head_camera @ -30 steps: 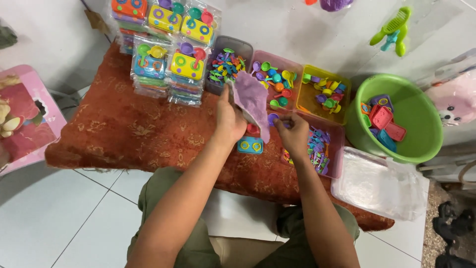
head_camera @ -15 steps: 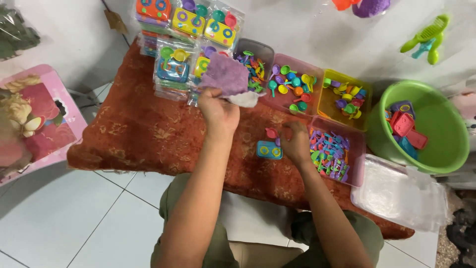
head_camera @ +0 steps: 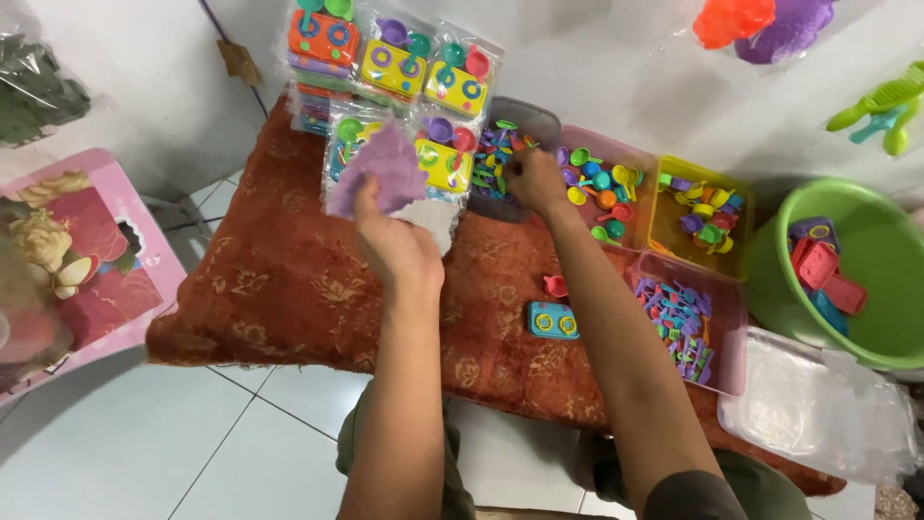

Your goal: The person sits on the floor and wipes small plastic toys with a cloth. They pick up individual items from a container, wipe them, and place them into a clear plastic bag.

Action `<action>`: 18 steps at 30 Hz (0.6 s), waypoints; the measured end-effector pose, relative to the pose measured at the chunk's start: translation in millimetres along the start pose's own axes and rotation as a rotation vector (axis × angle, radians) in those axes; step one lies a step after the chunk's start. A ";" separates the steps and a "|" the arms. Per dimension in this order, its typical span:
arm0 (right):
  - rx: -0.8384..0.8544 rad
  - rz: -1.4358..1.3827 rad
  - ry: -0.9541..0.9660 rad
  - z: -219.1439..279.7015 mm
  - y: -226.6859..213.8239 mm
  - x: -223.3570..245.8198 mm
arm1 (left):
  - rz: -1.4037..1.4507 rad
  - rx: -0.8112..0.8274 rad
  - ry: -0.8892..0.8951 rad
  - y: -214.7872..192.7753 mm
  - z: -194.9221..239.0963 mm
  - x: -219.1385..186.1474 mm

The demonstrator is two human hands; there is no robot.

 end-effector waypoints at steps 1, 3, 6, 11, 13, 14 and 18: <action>0.002 0.000 -0.002 -9.1 6.6 0.0 | 0.001 -0.002 0.002 4.6 3.4 -5.1; 0.174 0.208 0.119 -25.5 33.9 -10.3 | -0.475 0.107 0.150 17.3 9.7 -24.8; 0.221 0.275 0.086 -48.4 61.0 -23.2 | -0.560 0.097 0.179 7.2 -0.4 -15.6; 0.276 0.318 0.100 -33.0 47.3 -3.7 | -0.199 0.166 0.028 8.4 1.9 -12.5; 0.271 0.331 0.092 -25.0 36.2 1.3 | -0.085 0.172 -0.022 1.5 -4.8 -2.7; 0.198 0.256 0.094 -24.6 27.7 0.2 | -0.039 0.154 -0.047 -2.3 -7.4 2.1; 0.012 -0.020 0.095 -6.3 -16.7 8.2 | 0.008 0.136 -0.085 -10.2 -15.5 14.7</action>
Point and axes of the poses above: each hand's wrist, its own z-axis away from the middle knuckle, its own y-axis out of the palm, x = y × z, the point moved 7 cm from there along -z, towards the middle knuckle, and after that the axes turned 10 degrees about y, right-handed, at the moved point
